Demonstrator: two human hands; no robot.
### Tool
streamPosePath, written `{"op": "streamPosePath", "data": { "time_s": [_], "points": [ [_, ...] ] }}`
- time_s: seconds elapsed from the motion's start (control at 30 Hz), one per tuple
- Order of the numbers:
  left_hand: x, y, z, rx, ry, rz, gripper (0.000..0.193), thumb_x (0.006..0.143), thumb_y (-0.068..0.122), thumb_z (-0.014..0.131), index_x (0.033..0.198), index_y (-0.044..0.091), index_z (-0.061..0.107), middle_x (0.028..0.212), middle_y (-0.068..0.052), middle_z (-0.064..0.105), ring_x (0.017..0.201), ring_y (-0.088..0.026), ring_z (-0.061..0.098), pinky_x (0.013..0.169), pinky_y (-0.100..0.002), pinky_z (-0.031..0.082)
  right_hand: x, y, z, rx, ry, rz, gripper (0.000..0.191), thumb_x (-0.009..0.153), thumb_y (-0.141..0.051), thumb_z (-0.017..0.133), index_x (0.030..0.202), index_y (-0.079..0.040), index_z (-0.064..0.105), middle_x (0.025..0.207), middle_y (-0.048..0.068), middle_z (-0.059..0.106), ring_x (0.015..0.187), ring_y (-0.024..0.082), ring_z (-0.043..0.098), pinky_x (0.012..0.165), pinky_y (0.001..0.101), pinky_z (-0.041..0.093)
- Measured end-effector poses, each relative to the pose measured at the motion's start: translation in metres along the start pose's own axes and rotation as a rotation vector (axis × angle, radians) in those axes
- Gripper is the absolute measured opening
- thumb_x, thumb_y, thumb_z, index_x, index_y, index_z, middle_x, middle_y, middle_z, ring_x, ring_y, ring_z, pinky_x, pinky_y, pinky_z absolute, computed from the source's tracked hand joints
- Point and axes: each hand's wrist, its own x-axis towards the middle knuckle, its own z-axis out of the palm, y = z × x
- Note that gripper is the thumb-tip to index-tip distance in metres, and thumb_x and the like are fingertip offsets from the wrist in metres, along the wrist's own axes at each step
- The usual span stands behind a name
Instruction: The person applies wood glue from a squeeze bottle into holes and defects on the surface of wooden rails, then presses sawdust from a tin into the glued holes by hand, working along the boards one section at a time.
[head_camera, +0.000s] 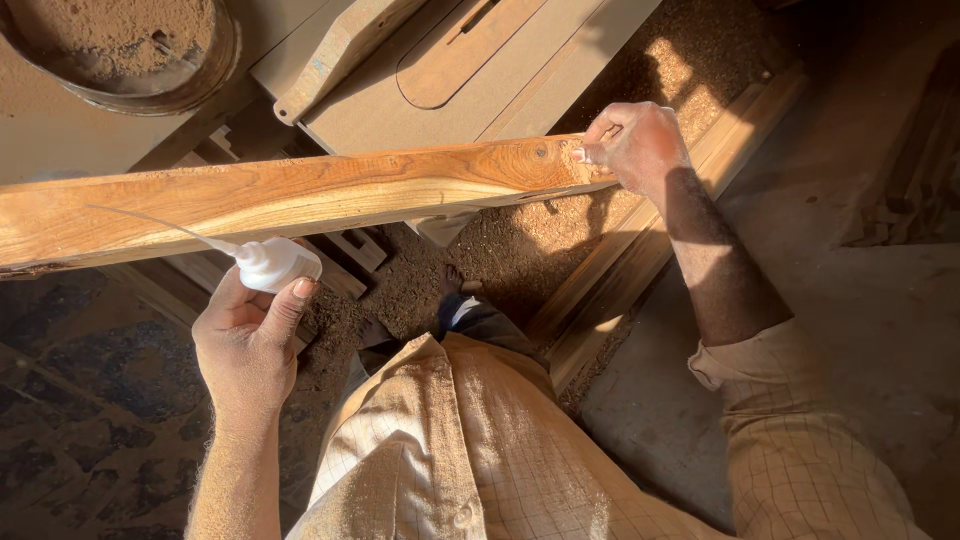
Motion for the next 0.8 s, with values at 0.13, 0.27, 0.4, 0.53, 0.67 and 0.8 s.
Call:
{"op": "streamPosePath", "data": {
  "time_s": [0.13, 0.27, 0.4, 0.53, 0.67, 0.8],
  "points": [
    [-0.001, 0.003, 0.008, -0.05, 0.035, 0.063, 0.051, 0.093, 0.016, 0.08, 0.137, -0.004, 0.062, 0.115, -0.009, 0.074, 0.106, -0.012, 0.07, 0.095, -0.026, 0.056, -0.016, 0.005, -0.003, 0.29, -0.01, 0.165, 0.018, 0.095, -0.024, 0.075, 0.112, -0.017, 0.075, 0.109, 0.005, 0.078, 0.092, 0.017, 0.076, 0.081, 0.0348, 0.063],
    [-0.001, 0.004, 0.022, -0.135, 0.111, 0.051, 0.051, 0.091, 0.011, 0.08, 0.136, -0.005, 0.062, 0.121, -0.011, 0.073, 0.112, -0.017, 0.071, 0.099, -0.031, 0.058, -0.056, 0.016, 0.019, 0.21, 0.228, -0.246, 0.038, 0.102, -0.027, 0.069, 0.139, -0.017, 0.065, 0.15, 0.013, 0.059, 0.133, 0.026, 0.058, 0.109, 0.0421, 0.056],
    [-0.001, 0.004, 0.044, -0.199, 0.099, 0.073, 0.047, 0.095, 0.005, 0.078, 0.137, -0.007, 0.061, 0.124, -0.015, 0.071, 0.116, -0.021, 0.07, 0.103, -0.035, 0.059, -0.065, 0.022, 0.054, -0.38, 0.432, -0.68, 0.076, 0.093, -0.066, 0.065, 0.154, -0.022, 0.054, 0.168, 0.013, 0.025, 0.154, 0.037, 0.02, 0.122, 0.0618, 0.025],
    [0.003, 0.01, 0.058, -0.196, 0.118, 0.101, 0.046, 0.095, 0.002, 0.076, 0.137, -0.008, 0.059, 0.127, -0.016, 0.069, 0.119, -0.023, 0.069, 0.105, -0.039, 0.061, -0.056, 0.033, 0.057, -0.3, 0.324, -0.542, 0.087, 0.094, -0.079, 0.048, 0.162, -0.025, 0.045, 0.173, 0.018, 0.02, 0.16, 0.042, 0.009, 0.128, 0.0617, 0.007],
    [0.004, 0.014, 0.073, -0.175, 0.124, 0.101, 0.046, 0.096, 0.002, 0.075, 0.137, -0.008, 0.059, 0.128, -0.017, 0.069, 0.12, -0.023, 0.069, 0.107, -0.039, 0.06, -0.059, 0.046, 0.049, 0.092, 0.273, -0.516, 0.091, 0.097, -0.08, 0.038, 0.165, -0.019, 0.037, 0.175, 0.02, 0.017, 0.164, 0.043, 0.007, 0.131, 0.0638, 0.006],
    [0.007, 0.014, 0.088, -0.168, 0.127, 0.103, 0.045, 0.096, 0.003, 0.076, 0.137, -0.009, 0.06, 0.13, -0.017, 0.069, 0.122, -0.022, 0.069, 0.108, -0.039, 0.06, -0.066, 0.051, 0.057, 0.059, 0.262, -0.534, 0.1, 0.098, -0.079, 0.036, 0.164, -0.004, 0.034, 0.174, 0.024, 0.016, 0.163, 0.045, 0.006, 0.128, 0.0657, 0.004]
  ]
}}
